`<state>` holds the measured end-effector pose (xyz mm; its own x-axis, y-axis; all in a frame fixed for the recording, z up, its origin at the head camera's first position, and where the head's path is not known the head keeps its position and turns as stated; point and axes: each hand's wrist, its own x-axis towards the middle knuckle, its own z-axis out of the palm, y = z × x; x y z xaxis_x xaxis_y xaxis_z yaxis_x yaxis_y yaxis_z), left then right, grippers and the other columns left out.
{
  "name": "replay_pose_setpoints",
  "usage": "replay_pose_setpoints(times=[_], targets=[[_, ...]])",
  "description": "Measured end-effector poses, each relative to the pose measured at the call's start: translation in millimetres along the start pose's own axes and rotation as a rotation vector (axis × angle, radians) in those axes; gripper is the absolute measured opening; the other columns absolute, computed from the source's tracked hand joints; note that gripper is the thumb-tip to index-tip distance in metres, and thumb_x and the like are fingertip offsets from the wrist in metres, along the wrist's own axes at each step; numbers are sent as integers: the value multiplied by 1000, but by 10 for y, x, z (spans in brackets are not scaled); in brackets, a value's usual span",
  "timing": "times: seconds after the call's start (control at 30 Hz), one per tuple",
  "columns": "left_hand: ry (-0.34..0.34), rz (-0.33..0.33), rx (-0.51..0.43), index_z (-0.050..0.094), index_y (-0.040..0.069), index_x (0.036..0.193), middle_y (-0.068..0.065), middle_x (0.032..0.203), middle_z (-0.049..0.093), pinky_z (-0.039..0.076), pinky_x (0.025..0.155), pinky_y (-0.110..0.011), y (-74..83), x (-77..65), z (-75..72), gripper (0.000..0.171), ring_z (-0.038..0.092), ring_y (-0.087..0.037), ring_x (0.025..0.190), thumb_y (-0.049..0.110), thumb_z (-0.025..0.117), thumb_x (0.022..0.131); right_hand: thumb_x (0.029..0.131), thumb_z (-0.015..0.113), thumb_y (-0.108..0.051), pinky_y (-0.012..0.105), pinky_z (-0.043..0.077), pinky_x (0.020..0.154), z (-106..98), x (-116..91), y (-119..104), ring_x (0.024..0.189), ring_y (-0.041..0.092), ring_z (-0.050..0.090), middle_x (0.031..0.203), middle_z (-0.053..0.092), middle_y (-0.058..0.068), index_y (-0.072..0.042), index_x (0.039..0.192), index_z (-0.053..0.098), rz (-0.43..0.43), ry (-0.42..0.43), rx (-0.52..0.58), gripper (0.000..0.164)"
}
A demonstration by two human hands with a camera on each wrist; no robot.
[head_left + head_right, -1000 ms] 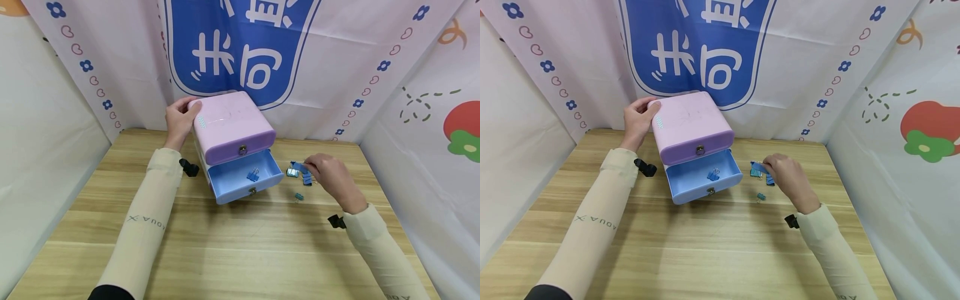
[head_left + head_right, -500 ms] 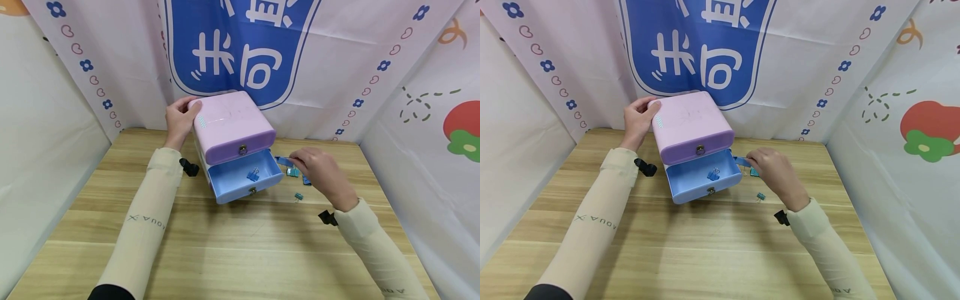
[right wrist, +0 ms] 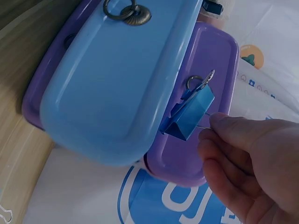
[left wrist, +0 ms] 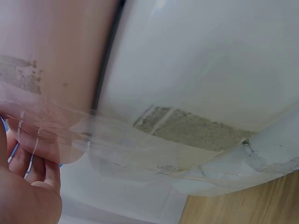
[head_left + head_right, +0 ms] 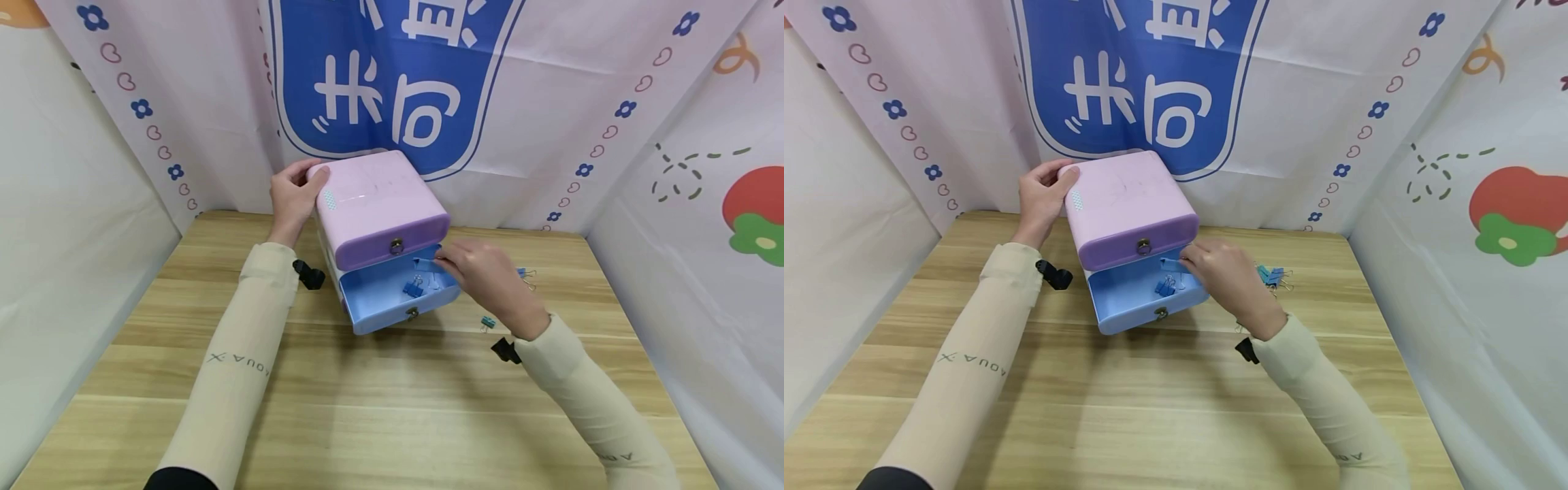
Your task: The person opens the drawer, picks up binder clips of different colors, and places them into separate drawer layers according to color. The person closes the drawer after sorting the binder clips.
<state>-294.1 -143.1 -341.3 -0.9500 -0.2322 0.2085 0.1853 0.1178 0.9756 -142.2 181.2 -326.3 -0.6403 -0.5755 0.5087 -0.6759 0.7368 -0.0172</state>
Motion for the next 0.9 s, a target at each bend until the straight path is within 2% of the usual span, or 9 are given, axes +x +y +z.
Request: replay_pose_setpoints(times=[0.2,0.3,0.47,0.67,0.9], targets=[[2,-8,-8,75,18,131,-6,135,70,51,102,-27,-3,-6,-10,43,61,-14,116,42,79,95,97,77,-15,32,64,79,84,145,-114,87,20,79,99,82,7,-4,105,81,-71,-22,-31,14],[2,-5,-7,75,18,130,-6,134,70,51,101,-27,-9,0,-12,43,61,-14,115,41,79,95,97,78,-15,29,63,75,150,201,-167,82,18,77,94,81,6,-4,102,81,-105,-28,-56,12],[1,-6,-11,75,17,129,-5,132,71,51,100,-26,-11,-1,-6,42,61,-13,114,41,79,94,97,78,-16,28,62,74,254,268,-249,80,14,74,91,80,3,-7,100,82,-122,-56,-84,11],[1,4,-21,75,15,129,-6,132,71,51,101,-26,-8,0,-2,43,62,-13,115,39,80,94,101,72,-16,29,62,78,348,350,-343,85,13,73,95,79,1,-11,102,82,-105,-167,-70,11],[0,10,-17,75,14,130,-7,133,71,51,104,-28,-4,0,0,44,62,-14,116,40,80,94,105,66,-16,28,57,72,425,446,-435,74,11,60,86,72,-1,-12,95,80,-66,-290,-40,17]])
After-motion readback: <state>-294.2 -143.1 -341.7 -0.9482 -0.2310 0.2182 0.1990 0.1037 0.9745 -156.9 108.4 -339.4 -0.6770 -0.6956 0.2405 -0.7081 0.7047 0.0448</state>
